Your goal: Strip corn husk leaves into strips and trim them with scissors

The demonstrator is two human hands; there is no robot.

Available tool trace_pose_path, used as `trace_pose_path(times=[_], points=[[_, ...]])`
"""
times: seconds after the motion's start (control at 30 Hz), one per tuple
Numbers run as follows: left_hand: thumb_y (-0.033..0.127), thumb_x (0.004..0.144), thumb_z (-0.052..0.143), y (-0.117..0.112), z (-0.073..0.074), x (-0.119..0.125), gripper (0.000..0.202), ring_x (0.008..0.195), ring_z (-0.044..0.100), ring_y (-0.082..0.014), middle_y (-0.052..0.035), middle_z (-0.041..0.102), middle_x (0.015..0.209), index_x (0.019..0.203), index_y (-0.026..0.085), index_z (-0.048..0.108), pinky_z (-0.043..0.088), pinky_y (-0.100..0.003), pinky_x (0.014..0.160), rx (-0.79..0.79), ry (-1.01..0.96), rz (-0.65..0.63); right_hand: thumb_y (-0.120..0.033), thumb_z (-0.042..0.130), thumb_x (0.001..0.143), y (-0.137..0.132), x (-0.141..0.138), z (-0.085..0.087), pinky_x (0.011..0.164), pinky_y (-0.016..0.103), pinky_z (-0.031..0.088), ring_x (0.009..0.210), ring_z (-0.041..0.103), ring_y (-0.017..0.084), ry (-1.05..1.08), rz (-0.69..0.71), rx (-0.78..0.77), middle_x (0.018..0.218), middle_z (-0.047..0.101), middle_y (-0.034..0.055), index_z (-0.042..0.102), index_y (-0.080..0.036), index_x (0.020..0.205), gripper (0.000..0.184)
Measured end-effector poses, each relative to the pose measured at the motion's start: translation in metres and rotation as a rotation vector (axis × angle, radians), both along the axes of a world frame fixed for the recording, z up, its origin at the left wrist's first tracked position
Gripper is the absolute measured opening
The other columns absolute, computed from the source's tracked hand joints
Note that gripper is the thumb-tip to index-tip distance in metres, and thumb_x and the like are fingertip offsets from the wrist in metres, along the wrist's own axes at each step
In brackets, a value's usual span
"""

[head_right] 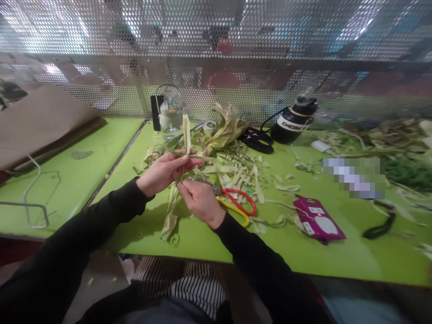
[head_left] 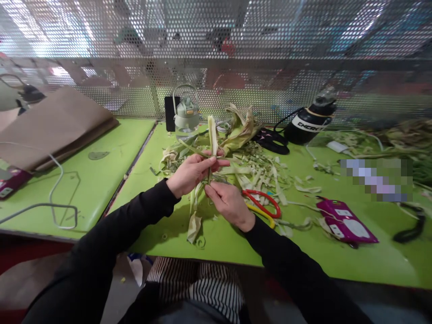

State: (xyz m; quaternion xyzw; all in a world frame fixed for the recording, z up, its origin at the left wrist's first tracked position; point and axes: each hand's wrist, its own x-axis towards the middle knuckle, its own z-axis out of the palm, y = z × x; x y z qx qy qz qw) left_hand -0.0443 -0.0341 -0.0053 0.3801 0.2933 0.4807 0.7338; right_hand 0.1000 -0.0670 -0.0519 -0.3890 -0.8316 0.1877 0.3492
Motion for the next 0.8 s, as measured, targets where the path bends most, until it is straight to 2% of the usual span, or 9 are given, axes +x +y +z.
trace_pose_path(times=[0.1,0.17,0.23,0.3,0.33,0.4,0.5,0.67,0.8], points=[[0.006,0.096,0.047,0.003,-0.001,-0.002,0.018,0.087,0.070,-0.0103,-0.0074,0.076,0.091,0.099,0.009,0.065,0.050,-0.024,0.087,-0.007,0.010,0.016,-0.036,0.039,0.101,0.001,0.002,0.000,0.056,0.029,0.031,0.052,0.040,0.013,-0.055,-0.001,0.024,0.056,0.043,-0.0032,0.032,-0.023,0.062,0.041],[0.008,0.097,0.046,0.006,-0.001,-0.005,0.017,0.083,0.070,-0.0110,-0.0067,0.075,0.089,0.101,0.010,0.062,0.053,-0.025,0.082,-0.018,0.033,0.040,-0.038,0.037,0.102,0.004,0.006,0.003,0.060,0.030,0.036,0.058,0.047,0.015,-0.057,-0.042,0.082,0.063,0.051,-0.0002,0.042,-0.023,0.065,0.040],[0.007,0.097,0.045,0.009,-0.001,-0.008,0.016,0.075,0.069,-0.0104,-0.0056,0.072,0.083,0.100,0.010,0.061,0.053,-0.024,0.072,-0.014,0.073,0.029,-0.042,0.033,0.103,0.010,0.013,0.008,0.072,0.034,0.042,0.077,0.057,0.020,0.020,-0.168,0.240,0.081,0.062,0.0060,0.054,-0.021,0.078,0.039],[0.006,0.095,0.047,0.010,0.000,-0.010,0.015,0.066,0.066,-0.0085,-0.0035,0.069,0.075,0.100,0.010,0.061,0.050,-0.020,0.062,0.029,0.126,-0.058,-0.045,0.032,0.102,0.017,0.020,0.011,0.087,0.041,0.042,0.101,0.058,0.025,0.081,-0.325,0.400,0.103,0.065,0.0123,0.059,-0.019,0.098,0.038],[0.006,0.093,0.049,0.010,0.000,-0.010,0.013,0.061,0.062,-0.0070,-0.0022,0.067,0.072,0.099,0.009,0.061,0.047,-0.019,0.058,0.066,0.165,-0.110,-0.046,0.033,0.102,0.020,0.022,0.012,0.091,0.043,0.041,0.106,0.056,0.027,0.067,-0.367,0.434,0.109,0.065,0.0137,0.059,-0.018,0.104,0.037],[0.009,0.091,0.055,0.008,-0.001,-0.009,0.007,0.051,0.052,-0.0040,0.0007,0.063,0.066,0.094,0.009,0.061,0.038,-0.017,0.050,0.173,0.272,-0.174,-0.044,0.035,0.102,0.023,0.024,0.012,0.087,0.042,0.042,0.098,0.058,0.026,-0.026,-0.326,0.371,0.101,0.066,0.0119,0.059,-0.019,0.102,0.035],[0.015,0.090,0.058,0.005,-0.001,-0.007,0.005,0.048,0.040,-0.0035,0.0051,0.053,0.058,0.087,0.011,0.060,0.029,-0.020,0.047,0.340,0.467,-0.127,-0.040,0.031,0.104,0.019,0.023,0.013,0.070,0.034,0.041,0.074,0.053,0.020,-0.088,-0.181,0.198,0.077,0.059,0.0057,0.054,-0.021,0.081,0.038],[0.021,0.088,0.059,0.004,0.004,-0.011,0.008,0.053,0.040,-0.0067,0.0055,0.047,0.060,0.087,0.014,0.056,0.030,-0.023,0.052,0.463,0.554,-0.068,-0.042,0.036,0.102,0.008,0.020,0.021,0.065,0.033,0.036,0.066,0.044,0.018,-0.002,-0.132,0.124,0.068,0.048,0.0025,0.042,-0.023,0.071,0.037],[0.026,0.088,0.057,0.007,0.004,-0.016,0.012,0.053,0.037,-0.0072,0.0052,0.044,0.061,0.087,0.014,0.056,0.028,-0.024,0.052,0.490,0.622,-0.117,-0.047,0.040,0.100,0.010,0.023,0.025,0.061,0.032,0.035,0.062,0.043,0.016,0.148,-0.158,-0.052,0.065,0.047,0.0005,0.047,-0.022,0.068,0.041]])
